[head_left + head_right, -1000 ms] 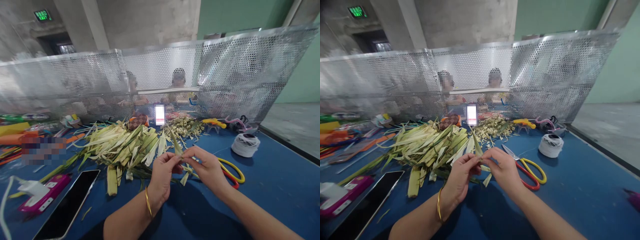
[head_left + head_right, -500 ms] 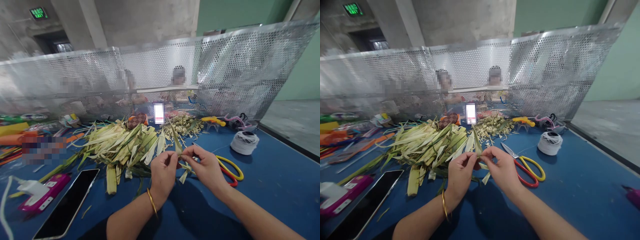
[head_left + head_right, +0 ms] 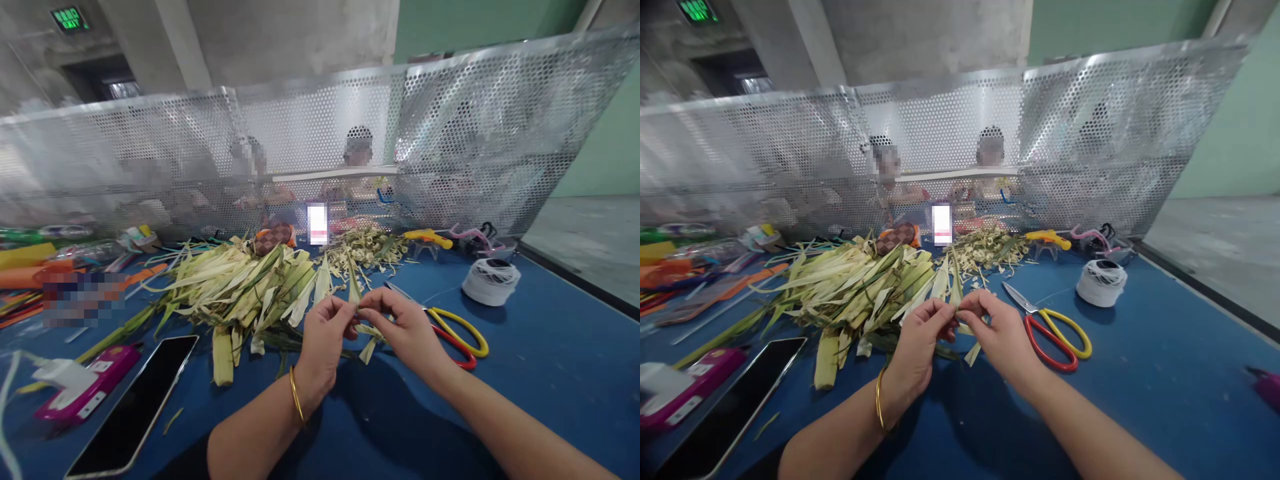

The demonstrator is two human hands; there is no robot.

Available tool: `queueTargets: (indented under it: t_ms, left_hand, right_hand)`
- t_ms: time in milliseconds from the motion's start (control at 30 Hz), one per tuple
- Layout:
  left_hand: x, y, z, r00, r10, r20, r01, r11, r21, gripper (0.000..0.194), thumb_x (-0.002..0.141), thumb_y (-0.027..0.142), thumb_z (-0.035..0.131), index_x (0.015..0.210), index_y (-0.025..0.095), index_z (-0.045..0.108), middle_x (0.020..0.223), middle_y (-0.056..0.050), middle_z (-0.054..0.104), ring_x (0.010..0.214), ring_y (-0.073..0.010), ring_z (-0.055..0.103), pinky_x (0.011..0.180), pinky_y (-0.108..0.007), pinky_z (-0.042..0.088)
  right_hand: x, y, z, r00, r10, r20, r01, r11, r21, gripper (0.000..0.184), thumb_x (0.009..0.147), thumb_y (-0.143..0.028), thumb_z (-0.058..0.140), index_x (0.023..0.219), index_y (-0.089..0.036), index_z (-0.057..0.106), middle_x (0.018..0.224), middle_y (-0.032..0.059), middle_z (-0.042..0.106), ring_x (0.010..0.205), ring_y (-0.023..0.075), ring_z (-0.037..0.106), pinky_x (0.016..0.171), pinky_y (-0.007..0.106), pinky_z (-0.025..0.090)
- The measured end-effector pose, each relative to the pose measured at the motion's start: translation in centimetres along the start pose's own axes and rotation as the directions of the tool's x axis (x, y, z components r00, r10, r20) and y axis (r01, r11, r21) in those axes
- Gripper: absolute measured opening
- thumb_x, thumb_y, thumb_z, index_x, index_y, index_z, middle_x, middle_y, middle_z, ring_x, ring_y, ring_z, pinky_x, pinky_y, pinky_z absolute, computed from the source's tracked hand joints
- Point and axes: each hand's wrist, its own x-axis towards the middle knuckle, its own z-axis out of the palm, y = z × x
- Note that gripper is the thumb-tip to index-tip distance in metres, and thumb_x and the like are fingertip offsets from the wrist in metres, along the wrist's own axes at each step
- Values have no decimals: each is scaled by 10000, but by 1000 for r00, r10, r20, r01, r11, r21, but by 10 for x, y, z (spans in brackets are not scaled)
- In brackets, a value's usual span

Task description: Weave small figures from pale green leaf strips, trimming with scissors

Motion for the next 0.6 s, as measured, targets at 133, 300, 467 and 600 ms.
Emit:
queueTargets:
  t_ms: [133, 300, 467, 600]
  left_hand:
    - [0, 0, -1, 996, -90, 5, 90, 996, -21, 176, 641, 276, 672, 604, 151, 554, 519, 37, 534, 446, -62, 479, 471, -178, 395]
    - [0, 2, -1, 992, -123, 4, 123, 991, -43, 194, 629, 288, 689, 612, 149, 556, 551, 20, 574, 439, -63, 482, 472, -187, 402]
    - [-2, 2, 1, 1000, 15, 25, -18, 992, 129, 148, 656, 265, 651, 613, 162, 554, 535, 39, 563, 454, -71, 496, 472, -182, 401]
    - [-2, 1, 2, 999, 7, 52, -17, 982, 186, 127, 661, 254, 627, 604, 170, 551, 540, 39, 573, 445, -72, 492, 462, -184, 397]
  right_hand:
    - [0, 1, 4, 994, 108, -20, -102, 980, 172, 87, 734, -283, 636, 721, -202, 607, 656, -7, 641, 649, 150, 606, 629, 281, 479]
    - [3, 2, 5, 962, 264, 61, -266, 875, 404, 230, 651, -308, 697, 791, -213, 539, 628, -20, 641, 646, 165, 632, 653, 302, 487]
    - [6, 0, 2, 925, 351, 145, -380, 846, 375, 299, 638, -373, 726, 606, -192, 490, 545, -53, 536, 547, 101, 503, 568, 246, 422]
    - [7, 2, -1, 921, 355, 158, -389, 828, 404, 353, 631, -402, 720, 540, -195, 449, 489, -73, 458, 494, 87, 434, 542, 249, 414]
